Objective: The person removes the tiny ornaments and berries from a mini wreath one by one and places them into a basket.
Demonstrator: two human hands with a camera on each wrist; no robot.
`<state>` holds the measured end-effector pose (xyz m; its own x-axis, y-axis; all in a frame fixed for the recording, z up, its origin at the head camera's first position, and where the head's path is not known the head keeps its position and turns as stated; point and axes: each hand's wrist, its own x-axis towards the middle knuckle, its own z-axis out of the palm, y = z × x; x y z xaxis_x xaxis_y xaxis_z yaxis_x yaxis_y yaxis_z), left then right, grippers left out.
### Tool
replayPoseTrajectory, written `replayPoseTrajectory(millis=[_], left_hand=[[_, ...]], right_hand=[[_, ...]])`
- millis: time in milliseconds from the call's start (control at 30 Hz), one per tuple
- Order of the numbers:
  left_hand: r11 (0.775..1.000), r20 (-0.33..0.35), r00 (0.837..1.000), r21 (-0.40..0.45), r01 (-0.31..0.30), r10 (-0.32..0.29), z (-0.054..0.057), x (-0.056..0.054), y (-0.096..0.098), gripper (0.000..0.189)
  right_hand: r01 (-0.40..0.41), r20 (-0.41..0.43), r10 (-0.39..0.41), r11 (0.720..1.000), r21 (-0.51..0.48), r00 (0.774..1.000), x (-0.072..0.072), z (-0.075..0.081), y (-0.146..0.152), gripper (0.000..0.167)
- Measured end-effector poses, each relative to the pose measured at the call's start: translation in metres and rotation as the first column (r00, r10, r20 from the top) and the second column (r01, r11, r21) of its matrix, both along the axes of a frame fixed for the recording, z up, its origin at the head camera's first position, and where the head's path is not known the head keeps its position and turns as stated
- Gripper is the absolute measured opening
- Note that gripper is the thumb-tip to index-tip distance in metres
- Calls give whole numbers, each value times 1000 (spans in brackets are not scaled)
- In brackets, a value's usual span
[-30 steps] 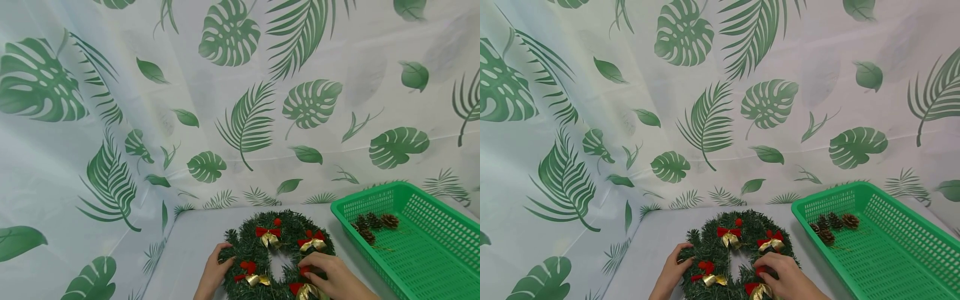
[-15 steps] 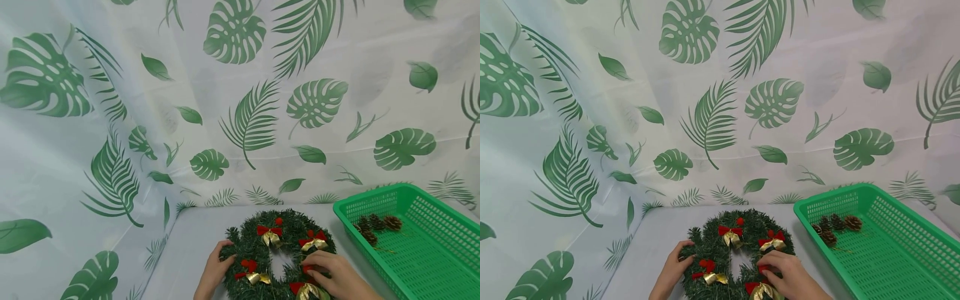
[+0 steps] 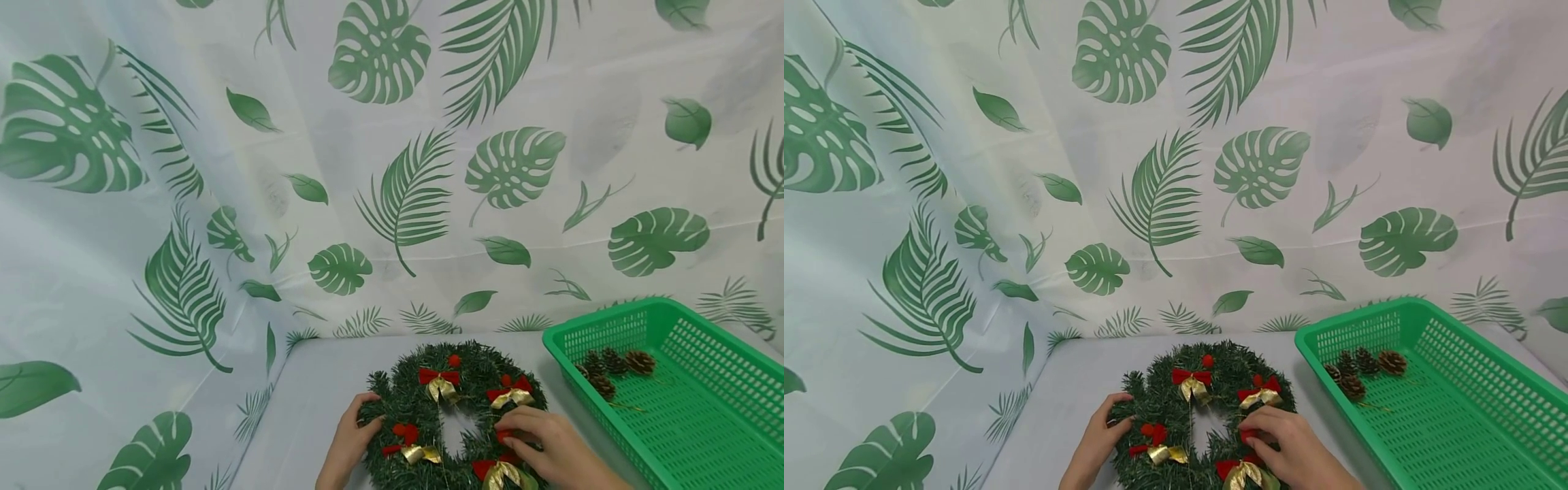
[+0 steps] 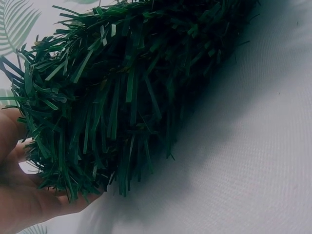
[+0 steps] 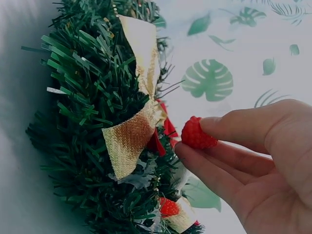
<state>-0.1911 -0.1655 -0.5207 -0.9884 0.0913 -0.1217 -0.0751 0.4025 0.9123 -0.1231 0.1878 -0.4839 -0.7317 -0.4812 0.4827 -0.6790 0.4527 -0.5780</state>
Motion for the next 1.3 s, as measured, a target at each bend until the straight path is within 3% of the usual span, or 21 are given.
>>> replayPoseTrajectory(millis=[667, 1067, 1300], left_hand=[[1000, 8, 1000, 13, 4, -4, -1, -3, 7, 40], [1000, -6, 1000, 19, 4, -4, 0, -3, 4, 41], [1000, 15, 1000, 13, -5, 4, -3, -3, -1, 39]], right_hand=[[84, -93, -82, 996, 25, 992, 2, 1, 11, 25], [117, -141, -118, 993, -14, 983, 3, 5, 9, 28], [120, -55, -119, 993, 16, 991, 4, 13, 9, 22]])
